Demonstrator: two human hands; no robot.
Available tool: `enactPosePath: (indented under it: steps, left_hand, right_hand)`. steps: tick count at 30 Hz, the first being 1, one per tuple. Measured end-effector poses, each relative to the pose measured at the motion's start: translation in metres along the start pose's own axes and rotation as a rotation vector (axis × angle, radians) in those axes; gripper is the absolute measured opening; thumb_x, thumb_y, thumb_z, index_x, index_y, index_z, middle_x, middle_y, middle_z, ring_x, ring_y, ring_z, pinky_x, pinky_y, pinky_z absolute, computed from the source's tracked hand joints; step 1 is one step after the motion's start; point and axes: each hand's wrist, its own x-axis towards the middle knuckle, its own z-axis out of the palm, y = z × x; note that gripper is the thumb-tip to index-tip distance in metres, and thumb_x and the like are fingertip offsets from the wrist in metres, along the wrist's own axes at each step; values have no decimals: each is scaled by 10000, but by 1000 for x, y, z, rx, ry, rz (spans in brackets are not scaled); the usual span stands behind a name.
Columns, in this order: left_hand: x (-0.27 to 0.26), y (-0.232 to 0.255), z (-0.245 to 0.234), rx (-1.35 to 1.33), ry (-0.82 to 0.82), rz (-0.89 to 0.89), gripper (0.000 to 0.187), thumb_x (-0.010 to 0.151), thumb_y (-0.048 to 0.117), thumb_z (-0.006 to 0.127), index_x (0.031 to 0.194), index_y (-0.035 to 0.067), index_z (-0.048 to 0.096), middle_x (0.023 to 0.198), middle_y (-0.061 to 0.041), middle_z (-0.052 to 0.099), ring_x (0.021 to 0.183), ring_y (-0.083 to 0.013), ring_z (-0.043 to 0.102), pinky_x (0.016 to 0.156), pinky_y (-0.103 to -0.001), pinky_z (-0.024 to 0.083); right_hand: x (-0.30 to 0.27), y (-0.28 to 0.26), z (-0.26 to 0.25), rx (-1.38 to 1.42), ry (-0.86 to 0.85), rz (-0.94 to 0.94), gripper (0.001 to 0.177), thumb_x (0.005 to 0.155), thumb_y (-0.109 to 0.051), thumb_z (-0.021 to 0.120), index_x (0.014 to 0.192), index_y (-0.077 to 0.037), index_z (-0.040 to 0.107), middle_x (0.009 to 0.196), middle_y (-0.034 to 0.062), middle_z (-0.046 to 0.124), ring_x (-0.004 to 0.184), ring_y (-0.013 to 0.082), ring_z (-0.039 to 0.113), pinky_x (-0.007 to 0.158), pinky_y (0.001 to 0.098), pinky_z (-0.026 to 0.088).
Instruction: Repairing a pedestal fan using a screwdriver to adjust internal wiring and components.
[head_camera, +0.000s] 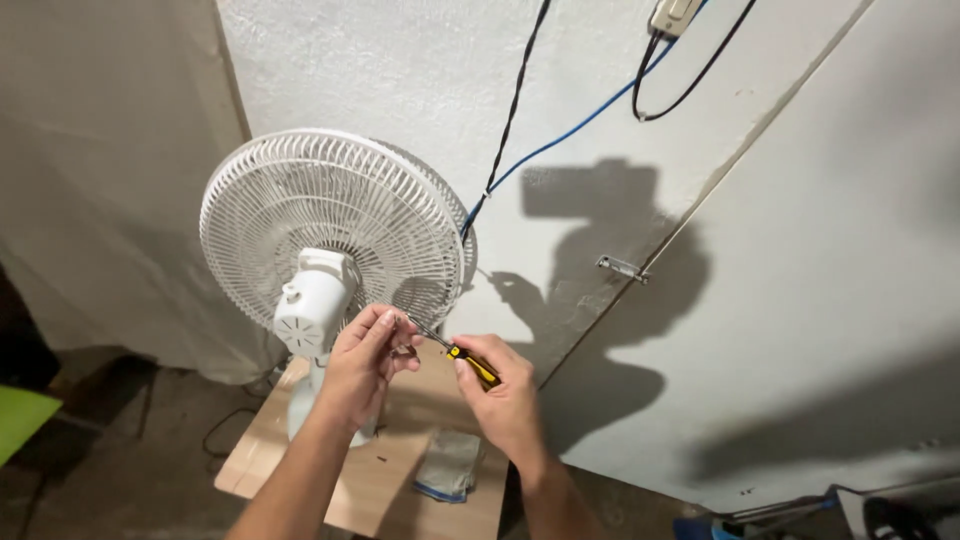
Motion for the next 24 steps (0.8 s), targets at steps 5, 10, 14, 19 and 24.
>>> enactPosePath:
  steps: [5,10,14,19,24]
  left_hand:
    - [5,27,-16,100,-88,107,179,1034,171,558,990,18,639,908,-110,718,812,-196,713,737,-343,598]
    - [12,69,-44,174,-98,97,222,1039,192,578,968,-7,646,864,-98,715,773,-187,718,740,-327,596]
    - [16,108,-67,335,-187,130,188,1040,154,586,989,-16,649,864,-98,725,757,-159,694,743,-328,602]
    - [18,160,-72,614,-400,175,174,1021,112,570,1029,-28,672,857,-83,741,783,-142,712,741,-293,582]
    - [44,192,-56,909,-609,331,99,946,36,652,1028,1,694,920,-72,724,878,-135,702,769,-286,572]
  right_hand:
    - [8,-19,27,-53,11,-63,260,890,64,680,1142,10,707,1002,95,736,868,148,704,777,251,563]
    - [19,-51,64,-88,29,-118,278,884,73,687,1154,11,706,1060,100,733,898,135,719,776,246,583]
    - [25,-67,91,-85,23,-11,263,887,58,692,1142,16,734,1037,66,724,777,80,649,645,215,538]
    - [31,-74,103,54,-40,117,250,943,33,674,1183,38,742,1055,52,643,782,56,603,653,216,503]
    - [49,-64,101,249,94,409,350,871,-29,736,1218,-42,694,940,54,717,690,83,654,561,243,527]
